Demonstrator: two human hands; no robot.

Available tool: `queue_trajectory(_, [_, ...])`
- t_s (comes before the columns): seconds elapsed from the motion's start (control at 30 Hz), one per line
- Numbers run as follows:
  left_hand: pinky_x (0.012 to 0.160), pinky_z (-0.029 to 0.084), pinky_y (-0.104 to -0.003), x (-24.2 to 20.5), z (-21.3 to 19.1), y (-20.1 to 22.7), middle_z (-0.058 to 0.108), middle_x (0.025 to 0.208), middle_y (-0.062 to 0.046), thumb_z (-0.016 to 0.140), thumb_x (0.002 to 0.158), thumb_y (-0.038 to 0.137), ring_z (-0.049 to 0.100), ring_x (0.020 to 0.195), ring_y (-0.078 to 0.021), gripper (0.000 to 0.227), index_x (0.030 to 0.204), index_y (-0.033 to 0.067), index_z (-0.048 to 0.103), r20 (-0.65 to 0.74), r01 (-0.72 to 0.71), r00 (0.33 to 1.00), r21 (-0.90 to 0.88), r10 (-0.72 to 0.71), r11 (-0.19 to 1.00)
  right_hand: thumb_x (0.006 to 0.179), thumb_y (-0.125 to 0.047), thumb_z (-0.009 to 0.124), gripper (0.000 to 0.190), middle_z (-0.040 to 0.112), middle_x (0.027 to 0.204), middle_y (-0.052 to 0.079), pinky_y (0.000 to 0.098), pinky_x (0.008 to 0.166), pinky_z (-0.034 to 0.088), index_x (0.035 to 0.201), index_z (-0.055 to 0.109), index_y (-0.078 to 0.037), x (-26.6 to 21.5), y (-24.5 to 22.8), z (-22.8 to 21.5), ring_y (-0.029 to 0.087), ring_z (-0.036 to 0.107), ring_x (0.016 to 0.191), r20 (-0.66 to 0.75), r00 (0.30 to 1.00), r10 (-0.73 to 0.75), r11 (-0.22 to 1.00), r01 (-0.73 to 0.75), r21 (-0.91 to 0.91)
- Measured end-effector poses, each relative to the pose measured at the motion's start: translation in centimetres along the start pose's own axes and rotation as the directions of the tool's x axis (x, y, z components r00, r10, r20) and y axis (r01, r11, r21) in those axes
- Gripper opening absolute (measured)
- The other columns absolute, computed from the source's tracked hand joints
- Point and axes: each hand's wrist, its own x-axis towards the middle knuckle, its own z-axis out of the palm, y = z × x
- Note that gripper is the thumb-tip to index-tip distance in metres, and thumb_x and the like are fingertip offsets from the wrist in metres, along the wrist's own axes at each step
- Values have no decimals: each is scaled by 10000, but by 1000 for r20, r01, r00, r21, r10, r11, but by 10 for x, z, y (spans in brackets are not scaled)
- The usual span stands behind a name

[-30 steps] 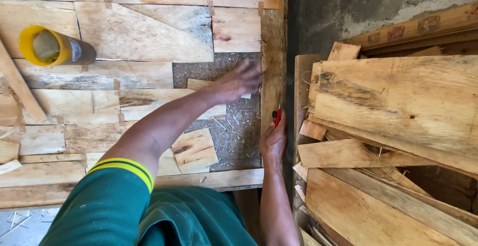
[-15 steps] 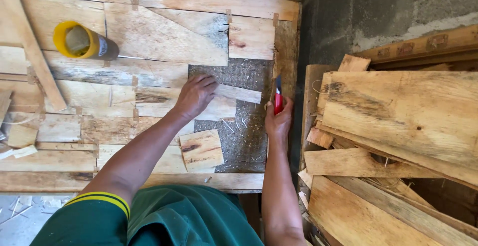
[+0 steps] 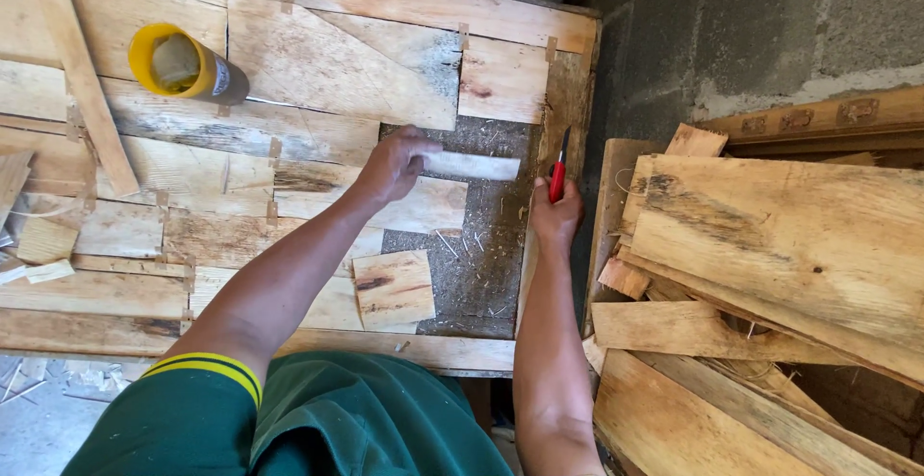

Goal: The recorder is applying small pieces of wood to a surface using adhesive and a utility knife to fit them into gaps.

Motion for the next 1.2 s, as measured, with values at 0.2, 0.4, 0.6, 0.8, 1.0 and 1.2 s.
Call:
queue_trajectory(0.2, [831,580,-306,41,6,3,724,1057,-122,687,920,-19,713,876,-225,232,1109,80,778,-65,115,990,-180,-129,977,899,-209,805,259,678,864,13,294,735,516,1009,661,-24,38,3,16,115,587,771,-12,1000,-8,995,9,98])
queue_trajectory(0.4, [904,577,-288,65,14,11,749,1143,-121,684,934,12,735,982,-207,224,1130,86,763,-37,219,972,-213,-231,952,876,-247,842,284,682,824,30,329,717,514,962,680,-30,60,-9,26,143,590,740,-28,997,67,998,-66,8])
queue_trajectory(0.6, [934,592,-270,80,3,28,742,1208,-103,668,947,66,741,1009,-176,228,1139,142,767,89,448,894,-212,-439,869,859,-312,843,331,736,888,68,379,787,522,1015,702,-56,57,-48,25,199,672,805,-50,980,190,963,-196,-184])
queue_trajectory(0.8, [909,609,-250,86,-10,40,723,1255,-85,657,941,104,735,1035,-136,246,1144,193,764,211,593,803,-193,-557,782,862,-328,832,365,752,954,97,386,832,523,1074,705,-60,52,-72,22,216,685,861,-50,951,306,930,-310,-197])
queue_trajectory(1.0, [953,580,-278,83,1,29,727,1233,-115,673,943,78,738,1048,-177,227,1119,174,778,156,519,854,-175,-497,837,849,-316,842,379,759,971,81,366,828,527,1093,708,-60,54,-62,26,196,685,859,-64,957,284,940,-291,-178])
queue_trajectory(1.2, [873,586,-342,75,31,0,749,1074,-139,699,889,-27,737,946,-243,206,1014,103,799,-90,242,963,-115,-253,964,832,-309,857,395,759,952,70,359,811,525,1099,710,-58,58,-59,26,190,678,839,-65,957,283,934,-291,-207])
